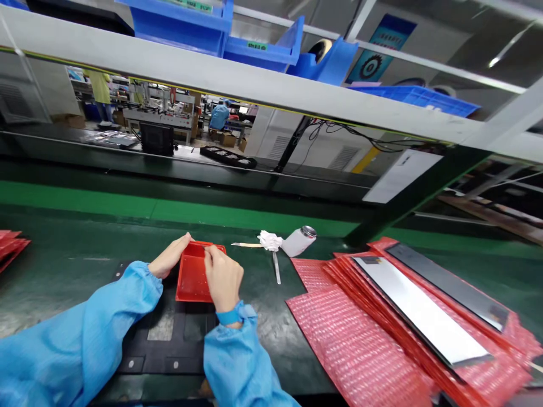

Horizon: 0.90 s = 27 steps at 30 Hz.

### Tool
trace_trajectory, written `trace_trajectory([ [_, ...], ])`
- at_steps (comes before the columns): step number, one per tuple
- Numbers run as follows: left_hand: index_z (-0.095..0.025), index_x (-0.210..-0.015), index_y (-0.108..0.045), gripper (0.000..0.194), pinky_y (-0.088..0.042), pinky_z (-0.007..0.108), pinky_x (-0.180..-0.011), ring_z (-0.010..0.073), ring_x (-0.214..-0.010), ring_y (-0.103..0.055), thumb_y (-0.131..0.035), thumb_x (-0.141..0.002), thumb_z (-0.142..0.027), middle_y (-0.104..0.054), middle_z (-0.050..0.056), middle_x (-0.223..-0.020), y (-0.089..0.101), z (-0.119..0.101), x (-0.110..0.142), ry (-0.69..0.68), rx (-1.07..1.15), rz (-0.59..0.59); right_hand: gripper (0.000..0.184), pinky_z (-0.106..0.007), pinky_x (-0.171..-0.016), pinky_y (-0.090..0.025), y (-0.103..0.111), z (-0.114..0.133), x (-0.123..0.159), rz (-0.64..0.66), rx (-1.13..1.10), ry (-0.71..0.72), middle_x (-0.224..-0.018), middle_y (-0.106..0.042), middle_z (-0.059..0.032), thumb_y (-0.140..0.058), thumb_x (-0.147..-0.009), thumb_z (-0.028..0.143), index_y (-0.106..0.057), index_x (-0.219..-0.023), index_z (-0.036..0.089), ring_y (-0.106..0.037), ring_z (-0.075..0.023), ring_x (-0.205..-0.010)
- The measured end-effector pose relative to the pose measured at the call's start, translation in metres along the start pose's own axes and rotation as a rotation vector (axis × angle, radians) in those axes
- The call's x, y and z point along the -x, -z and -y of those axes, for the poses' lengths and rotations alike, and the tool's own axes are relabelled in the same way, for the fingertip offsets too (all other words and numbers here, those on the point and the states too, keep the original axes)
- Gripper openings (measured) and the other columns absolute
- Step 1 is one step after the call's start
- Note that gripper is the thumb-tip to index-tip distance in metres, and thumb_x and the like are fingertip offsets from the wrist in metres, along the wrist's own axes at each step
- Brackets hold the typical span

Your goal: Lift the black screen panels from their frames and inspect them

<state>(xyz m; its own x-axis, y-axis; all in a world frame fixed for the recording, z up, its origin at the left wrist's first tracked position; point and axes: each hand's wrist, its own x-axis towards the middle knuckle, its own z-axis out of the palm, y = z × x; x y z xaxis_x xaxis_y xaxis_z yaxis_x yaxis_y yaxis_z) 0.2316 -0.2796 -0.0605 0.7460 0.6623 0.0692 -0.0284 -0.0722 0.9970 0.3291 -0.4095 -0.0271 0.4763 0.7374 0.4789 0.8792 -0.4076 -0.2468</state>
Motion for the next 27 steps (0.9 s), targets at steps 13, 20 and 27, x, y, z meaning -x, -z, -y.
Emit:
trace_trajectory([
  [13,-0.02,-0.083,-0.054,0.022,-0.04,0.026,-0.076,0.017,-0.083,-0.055,-0.042,-0.088,-0.038,-0.062,0.0,-0.084,-0.016,-0.015,0.011,-0.027,-0.195,-0.023,0.018,-0.026,-0.054,-0.027,0.022,-0.05,0.009,0.023,0.113,0.012,-0.08,-0.069,0.0008,-0.049,-0.094,0.021,-0.067,-0.092,0.025,-0.062,-0.0138,-0.07],
  [20,-0.022,-0.084,-0.056,0.023,-0.038,0.028,-0.08,0.0186,-0.087,-0.057,-0.036,-0.09,-0.032,-0.064,0.0,-0.088,-0.02,-0.022,0.013,-0.056,-0.318,-0.037,0.023,-0.027,-0.056,-0.028,0.04,-0.059,0.029,0.039,0.213,0.181,-0.076,-0.061,-0.0007,-0.044,-0.096,0.023,-0.064,-0.085,0.023,-0.059,-0.0152,-0.072],
  [27,-0.022,-0.091,-0.059,0.025,-0.04,0.027,-0.082,0.018,-0.087,-0.059,-0.036,-0.091,-0.033,-0.066,0.0,-0.093,-0.017,-0.03,0.017,-0.07,-0.327,0.044,0.024,-0.029,-0.057,-0.03,0.022,-0.06,0.019,0.045,0.036,0.095,-0.082,-0.065,-0.0015,-0.041,-0.097,0.024,-0.064,-0.092,0.023,-0.061,-0.0177,-0.074],
])
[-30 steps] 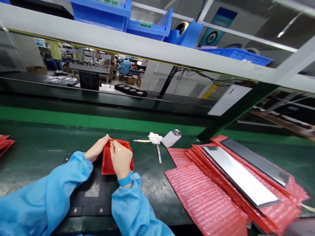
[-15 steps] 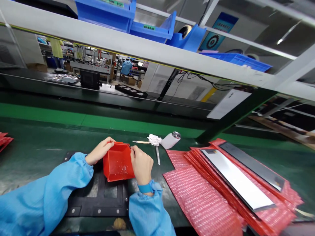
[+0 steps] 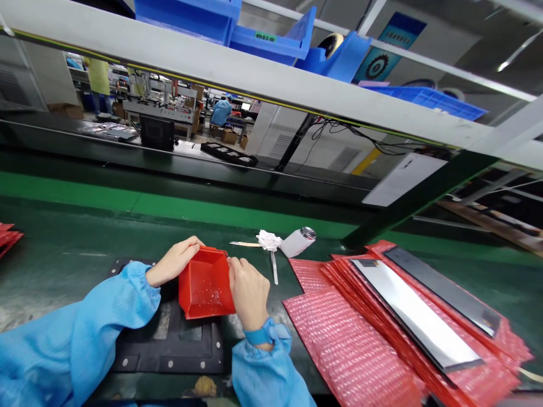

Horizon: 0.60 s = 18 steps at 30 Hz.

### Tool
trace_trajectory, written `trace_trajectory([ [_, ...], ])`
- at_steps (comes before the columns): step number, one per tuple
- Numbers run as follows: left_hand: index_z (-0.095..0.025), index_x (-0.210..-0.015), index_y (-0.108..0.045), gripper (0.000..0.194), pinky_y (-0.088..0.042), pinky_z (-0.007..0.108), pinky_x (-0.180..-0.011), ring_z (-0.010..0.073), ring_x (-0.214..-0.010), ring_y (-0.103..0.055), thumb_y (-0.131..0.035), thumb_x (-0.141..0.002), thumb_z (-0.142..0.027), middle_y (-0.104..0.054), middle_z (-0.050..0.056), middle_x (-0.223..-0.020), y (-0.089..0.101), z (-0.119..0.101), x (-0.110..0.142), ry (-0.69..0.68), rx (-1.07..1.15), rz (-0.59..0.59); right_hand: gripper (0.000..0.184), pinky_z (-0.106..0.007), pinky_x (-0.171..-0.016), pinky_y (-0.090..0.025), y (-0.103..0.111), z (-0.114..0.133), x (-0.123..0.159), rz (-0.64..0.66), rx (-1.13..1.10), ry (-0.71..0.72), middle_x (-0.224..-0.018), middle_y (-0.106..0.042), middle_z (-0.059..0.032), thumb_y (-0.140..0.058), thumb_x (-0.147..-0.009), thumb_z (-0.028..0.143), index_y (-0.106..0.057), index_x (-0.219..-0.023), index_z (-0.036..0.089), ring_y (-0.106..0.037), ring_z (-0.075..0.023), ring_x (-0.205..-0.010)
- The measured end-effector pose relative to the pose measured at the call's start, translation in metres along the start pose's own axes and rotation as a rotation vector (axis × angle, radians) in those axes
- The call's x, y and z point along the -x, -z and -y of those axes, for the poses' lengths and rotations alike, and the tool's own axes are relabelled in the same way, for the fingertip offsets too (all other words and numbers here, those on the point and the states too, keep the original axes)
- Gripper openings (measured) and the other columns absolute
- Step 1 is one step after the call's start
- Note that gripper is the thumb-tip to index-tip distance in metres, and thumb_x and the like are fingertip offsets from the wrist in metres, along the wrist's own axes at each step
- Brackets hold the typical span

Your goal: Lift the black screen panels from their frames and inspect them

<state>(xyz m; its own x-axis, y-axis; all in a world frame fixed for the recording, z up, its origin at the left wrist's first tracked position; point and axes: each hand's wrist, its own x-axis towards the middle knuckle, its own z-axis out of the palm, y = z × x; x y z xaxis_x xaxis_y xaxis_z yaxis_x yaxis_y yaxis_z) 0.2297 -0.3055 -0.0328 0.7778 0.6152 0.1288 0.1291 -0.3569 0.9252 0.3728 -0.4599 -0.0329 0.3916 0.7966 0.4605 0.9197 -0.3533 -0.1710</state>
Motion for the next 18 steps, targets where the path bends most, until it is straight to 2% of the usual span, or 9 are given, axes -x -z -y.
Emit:
trace_trajectory([
  [4,-0.022,-0.092,-0.058,0.025,-0.041,0.027,-0.083,0.0179,-0.089,-0.058,-0.036,-0.092,-0.034,-0.065,0.0,-0.094,0.003,0.005,-0.002,0.012,0.035,-0.017,0.025,-0.025,-0.067,-0.04,-0.01,-0.003,-0.005,0.007,-0.137,0.005,-0.096,-0.069,0.0003,-0.04,-0.097,0.025,-0.064,-0.1,0.024,-0.064,-0.0163,-0.085],
  [8,-0.021,-0.088,-0.056,0.027,-0.041,0.027,-0.082,0.0179,-0.088,-0.057,-0.038,-0.092,-0.041,-0.064,0.0,-0.091,0.004,0.011,-0.005,0.025,0.106,-0.03,0.022,-0.022,-0.074,-0.044,-0.007,-0.005,-0.005,0.043,-0.272,0.04,-0.1,-0.07,0.006,-0.044,-0.097,0.032,-0.065,-0.096,0.029,-0.065,-0.0132,-0.09],
  [13,-0.02,-0.087,-0.057,0.044,-0.043,0.03,-0.083,0.0201,-0.089,-0.058,-0.036,-0.091,-0.059,-0.065,0.003,-0.091,0.004,0.02,-0.009,0.073,0.249,-0.027,0.025,-0.024,-0.07,-0.047,0.0,-0.007,-0.002,0.015,-0.31,-0.019,-0.102,-0.071,0.0038,-0.044,-0.096,0.037,-0.067,-0.098,0.028,-0.066,-0.0158,-0.088],
  [18,-0.017,-0.089,-0.059,0.066,-0.045,0.032,-0.08,0.0209,-0.085,-0.061,-0.029,-0.084,-0.076,-0.067,0.005,-0.087,0.005,0.025,-0.012,0.16,0.425,0.0,0.025,-0.026,-0.063,-0.043,-0.004,0.001,-0.004,-0.026,-0.243,-0.081,-0.096,-0.071,0.0006,-0.044,-0.096,0.033,-0.068,-0.097,0.026,-0.066,-0.0176,-0.082],
])
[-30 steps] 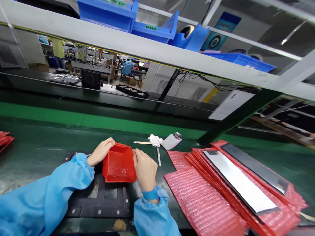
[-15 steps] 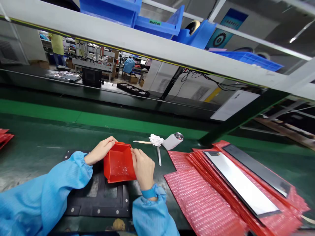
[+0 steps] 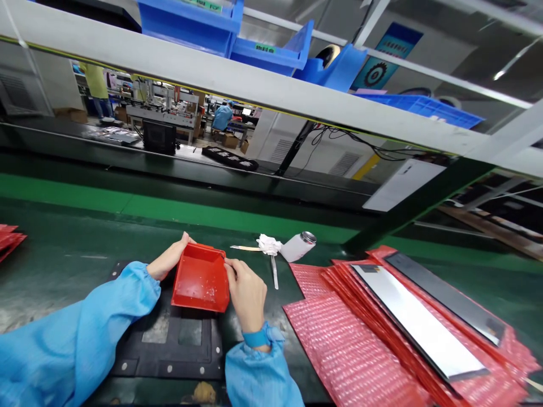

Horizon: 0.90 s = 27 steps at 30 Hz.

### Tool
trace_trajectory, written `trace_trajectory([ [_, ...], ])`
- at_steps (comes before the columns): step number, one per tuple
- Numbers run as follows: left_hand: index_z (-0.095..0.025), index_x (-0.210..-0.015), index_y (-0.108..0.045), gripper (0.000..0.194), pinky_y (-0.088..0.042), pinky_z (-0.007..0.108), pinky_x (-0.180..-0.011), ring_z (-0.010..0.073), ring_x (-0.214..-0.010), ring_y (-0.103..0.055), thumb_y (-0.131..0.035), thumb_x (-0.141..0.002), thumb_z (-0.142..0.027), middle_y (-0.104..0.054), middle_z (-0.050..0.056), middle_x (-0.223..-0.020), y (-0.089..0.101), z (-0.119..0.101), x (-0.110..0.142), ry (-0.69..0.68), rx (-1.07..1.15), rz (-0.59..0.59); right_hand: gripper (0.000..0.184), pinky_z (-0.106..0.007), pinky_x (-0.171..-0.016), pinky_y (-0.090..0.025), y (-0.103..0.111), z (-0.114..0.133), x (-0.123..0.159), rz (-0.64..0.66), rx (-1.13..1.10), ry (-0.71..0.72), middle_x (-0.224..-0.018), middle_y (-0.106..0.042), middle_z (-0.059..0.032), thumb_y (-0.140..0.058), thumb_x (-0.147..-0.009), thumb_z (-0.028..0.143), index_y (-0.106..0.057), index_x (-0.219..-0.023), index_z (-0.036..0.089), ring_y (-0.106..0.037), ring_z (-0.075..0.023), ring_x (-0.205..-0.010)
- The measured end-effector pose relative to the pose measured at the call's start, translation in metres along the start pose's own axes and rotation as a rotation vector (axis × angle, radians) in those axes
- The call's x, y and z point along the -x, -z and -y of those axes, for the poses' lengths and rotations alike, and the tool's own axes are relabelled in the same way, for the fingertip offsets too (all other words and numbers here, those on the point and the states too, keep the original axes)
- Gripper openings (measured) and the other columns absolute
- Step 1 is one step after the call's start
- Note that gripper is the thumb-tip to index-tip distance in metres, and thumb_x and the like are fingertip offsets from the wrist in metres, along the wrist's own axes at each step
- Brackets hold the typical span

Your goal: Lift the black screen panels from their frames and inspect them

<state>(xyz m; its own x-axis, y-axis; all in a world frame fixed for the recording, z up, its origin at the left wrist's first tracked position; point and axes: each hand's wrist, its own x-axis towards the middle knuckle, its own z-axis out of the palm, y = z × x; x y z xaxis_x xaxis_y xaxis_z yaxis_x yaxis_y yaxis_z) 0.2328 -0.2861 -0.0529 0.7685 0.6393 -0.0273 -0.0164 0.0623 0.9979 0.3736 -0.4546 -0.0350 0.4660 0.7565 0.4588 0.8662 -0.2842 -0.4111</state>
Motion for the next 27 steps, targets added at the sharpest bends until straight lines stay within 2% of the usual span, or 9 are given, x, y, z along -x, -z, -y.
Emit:
trace_trajectory([
  [3,-0.017,-0.084,-0.059,0.073,-0.046,0.031,-0.078,0.0191,-0.08,-0.061,-0.026,-0.079,-0.082,-0.067,0.004,-0.082,0.001,0.0,-0.001,0.047,0.1,0.008,0.026,-0.027,-0.062,-0.041,-0.006,0.009,-0.003,0.013,0.028,0.021,-0.095,-0.071,-0.0008,-0.042,-0.096,0.029,-0.067,-0.096,0.025,-0.066,-0.0174,-0.08],
  [7,-0.017,-0.079,-0.059,0.078,-0.045,0.028,-0.073,0.0165,-0.072,-0.06,-0.024,-0.074,-0.087,-0.064,0.002,-0.074,0.004,0.001,-0.002,0.091,0.207,0.041,0.022,-0.026,-0.07,-0.043,-0.01,0.022,-0.006,0.052,0.001,0.085,-0.098,-0.07,0.0006,-0.045,-0.096,0.029,-0.067,-0.098,0.026,-0.065,-0.0158,-0.089],
  [13,-0.016,-0.081,-0.062,0.084,-0.045,0.028,-0.072,0.0158,-0.07,-0.06,-0.022,-0.072,-0.089,-0.066,0.004,-0.078,0.008,0.003,-0.005,0.122,0.306,0.088,0.019,-0.023,-0.08,-0.043,-0.004,0.042,0.001,0.096,-0.152,0.162,-0.101,-0.069,0.0036,-0.047,-0.097,0.03,-0.066,-0.097,0.027,-0.063,-0.0132,-0.095],
  [19,-0.015,-0.075,-0.061,0.084,-0.043,0.026,-0.068,0.0139,-0.064,-0.055,-0.021,-0.073,-0.088,-0.062,0.003,-0.069,0.007,0.005,-0.006,0.122,0.313,0.062,0.021,-0.025,-0.073,-0.043,-0.01,0.068,0.019,0.171,-0.248,0.217,-0.092,-0.068,0.0009,-0.045,-0.098,0.029,-0.066,-0.094,0.025,-0.064,-0.0157,-0.089],
  [27,-0.016,-0.069,-0.061,0.081,-0.039,0.023,-0.061,0.0124,-0.06,-0.05,-0.023,-0.073,-0.088,-0.059,0.001,-0.064,0.006,0.007,-0.007,0.135,0.275,0.003,0.02,-0.024,-0.075,-0.044,-0.016,0.071,0.042,0.186,-0.296,0.196,-0.092,-0.068,0.0013,-0.046,-0.098,0.03,-0.065,-0.094,0.026,-0.064,-0.0154,-0.089],
])
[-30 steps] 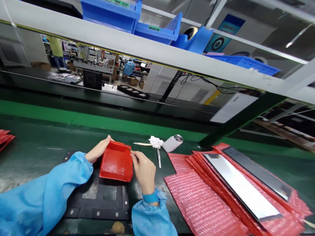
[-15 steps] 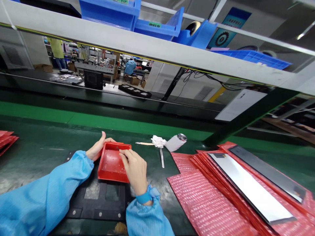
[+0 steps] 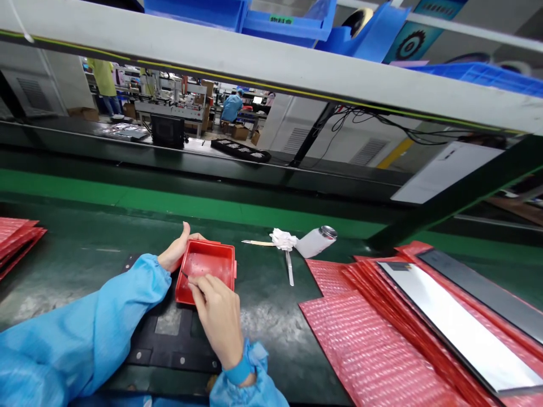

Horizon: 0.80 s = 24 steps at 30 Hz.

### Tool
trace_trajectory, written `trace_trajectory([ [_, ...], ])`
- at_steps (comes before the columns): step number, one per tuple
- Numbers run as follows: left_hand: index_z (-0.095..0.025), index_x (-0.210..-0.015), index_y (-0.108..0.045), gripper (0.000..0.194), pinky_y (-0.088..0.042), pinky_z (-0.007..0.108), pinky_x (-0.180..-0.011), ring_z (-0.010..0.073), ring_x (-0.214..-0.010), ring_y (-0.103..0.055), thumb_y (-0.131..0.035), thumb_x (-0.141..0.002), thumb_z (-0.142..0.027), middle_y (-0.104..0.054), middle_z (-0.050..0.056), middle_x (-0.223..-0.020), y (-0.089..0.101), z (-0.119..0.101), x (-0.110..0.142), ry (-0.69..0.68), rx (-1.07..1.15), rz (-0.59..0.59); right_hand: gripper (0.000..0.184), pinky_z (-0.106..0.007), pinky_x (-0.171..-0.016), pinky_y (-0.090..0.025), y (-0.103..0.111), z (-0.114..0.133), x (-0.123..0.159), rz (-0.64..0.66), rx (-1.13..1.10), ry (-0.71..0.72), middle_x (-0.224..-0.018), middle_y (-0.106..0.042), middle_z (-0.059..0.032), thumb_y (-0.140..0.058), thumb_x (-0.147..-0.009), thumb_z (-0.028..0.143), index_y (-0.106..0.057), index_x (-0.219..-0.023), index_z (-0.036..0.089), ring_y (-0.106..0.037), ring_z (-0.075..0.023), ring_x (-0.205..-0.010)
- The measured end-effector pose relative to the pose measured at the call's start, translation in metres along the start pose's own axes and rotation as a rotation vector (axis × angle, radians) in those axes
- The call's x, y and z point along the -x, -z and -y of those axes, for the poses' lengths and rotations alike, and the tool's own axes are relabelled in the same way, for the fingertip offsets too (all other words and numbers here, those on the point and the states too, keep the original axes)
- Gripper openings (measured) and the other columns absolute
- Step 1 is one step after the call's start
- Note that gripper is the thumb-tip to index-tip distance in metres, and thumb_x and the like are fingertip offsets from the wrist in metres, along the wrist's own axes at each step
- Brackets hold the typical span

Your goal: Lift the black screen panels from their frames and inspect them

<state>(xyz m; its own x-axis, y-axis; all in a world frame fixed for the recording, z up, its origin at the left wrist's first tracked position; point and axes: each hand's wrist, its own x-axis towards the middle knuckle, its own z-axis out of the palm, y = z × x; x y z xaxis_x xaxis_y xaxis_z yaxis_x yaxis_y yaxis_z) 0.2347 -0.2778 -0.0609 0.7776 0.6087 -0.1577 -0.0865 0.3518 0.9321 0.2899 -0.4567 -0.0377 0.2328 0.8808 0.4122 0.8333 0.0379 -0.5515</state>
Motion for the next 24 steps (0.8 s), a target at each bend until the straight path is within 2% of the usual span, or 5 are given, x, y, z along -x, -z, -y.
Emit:
trace_trajectory([
  [4,-0.017,-0.066,-0.058,0.083,-0.038,0.024,-0.057,0.0125,-0.055,-0.047,-0.015,-0.072,-0.089,-0.054,0.0,-0.058,-0.002,0.005,0.0,0.006,0.005,-0.087,0.024,-0.025,-0.07,-0.044,-0.006,0.006,-0.001,-0.02,0.115,0.006,-0.089,-0.068,-0.0009,-0.042,-0.099,0.031,-0.066,-0.096,0.025,-0.064,-0.0161,-0.085],
  [9,-0.018,-0.061,-0.053,0.086,-0.04,0.026,-0.06,0.0126,-0.055,-0.046,-0.006,-0.073,-0.088,-0.05,0.0,-0.056,-0.009,0.01,0.002,-0.02,0.027,-0.179,0.027,-0.027,-0.068,-0.041,-0.019,0.006,-0.024,-0.097,0.279,-0.014,-0.091,-0.068,-0.0027,-0.039,-0.1,0.025,-0.065,-0.101,0.022,-0.064,-0.0166,-0.084],
  [15,-0.019,-0.06,-0.048,0.078,-0.042,0.025,-0.063,0.0119,-0.056,-0.044,-0.011,-0.075,-0.087,-0.044,-0.003,-0.055,-0.016,0.008,0.007,-0.033,0.037,-0.202,0.027,-0.027,-0.069,-0.042,-0.029,-0.001,-0.048,-0.165,0.327,-0.073,-0.095,-0.069,-0.0044,-0.038,-0.1,0.024,-0.065,-0.1,0.02,-0.064,-0.0171,-0.084],
  [24,-0.02,-0.062,-0.051,0.074,-0.041,0.026,-0.06,0.0131,-0.056,-0.048,-0.019,-0.076,-0.086,-0.049,-0.002,-0.056,-0.011,0.01,0.006,0.003,-0.004,-0.194,0.029,-0.028,-0.065,-0.039,-0.034,0.003,-0.042,-0.28,0.376,-0.167,-0.092,-0.069,-0.0046,-0.037,-0.1,0.026,-0.065,-0.097,0.021,-0.064,-0.0182,-0.081],
])
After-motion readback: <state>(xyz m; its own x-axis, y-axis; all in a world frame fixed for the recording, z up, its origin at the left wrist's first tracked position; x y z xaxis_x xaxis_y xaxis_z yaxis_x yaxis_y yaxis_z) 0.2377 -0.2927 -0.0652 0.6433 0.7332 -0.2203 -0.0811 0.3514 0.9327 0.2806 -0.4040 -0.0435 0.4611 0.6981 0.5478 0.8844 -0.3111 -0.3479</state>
